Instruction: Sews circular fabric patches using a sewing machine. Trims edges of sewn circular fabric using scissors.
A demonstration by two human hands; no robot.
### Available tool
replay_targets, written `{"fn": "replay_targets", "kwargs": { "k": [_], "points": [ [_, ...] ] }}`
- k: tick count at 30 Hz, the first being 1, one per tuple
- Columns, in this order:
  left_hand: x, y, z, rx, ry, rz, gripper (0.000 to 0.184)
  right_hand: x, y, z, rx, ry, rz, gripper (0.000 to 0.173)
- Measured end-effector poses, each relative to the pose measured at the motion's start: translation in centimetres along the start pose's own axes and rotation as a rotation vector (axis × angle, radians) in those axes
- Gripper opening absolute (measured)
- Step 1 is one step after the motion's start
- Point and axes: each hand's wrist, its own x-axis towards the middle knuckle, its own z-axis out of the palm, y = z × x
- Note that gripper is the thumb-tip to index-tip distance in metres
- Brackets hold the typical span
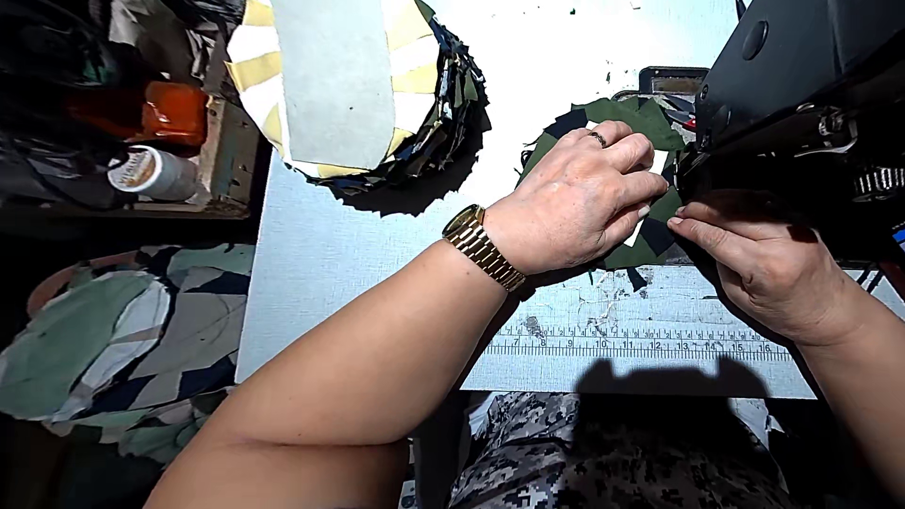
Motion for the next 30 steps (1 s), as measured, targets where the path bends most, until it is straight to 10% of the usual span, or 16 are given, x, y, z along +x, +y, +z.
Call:
{"fn": "replay_targets", "kwargs": {
  "k": [30],
  "points": [
    [0.2, 0.8, 0.2, 0.086, 0.005, 0.023, 0.038, 0.3, -0.1, -0.3, -0.027, 0.086, 0.024, 0.026]
  ]
}}
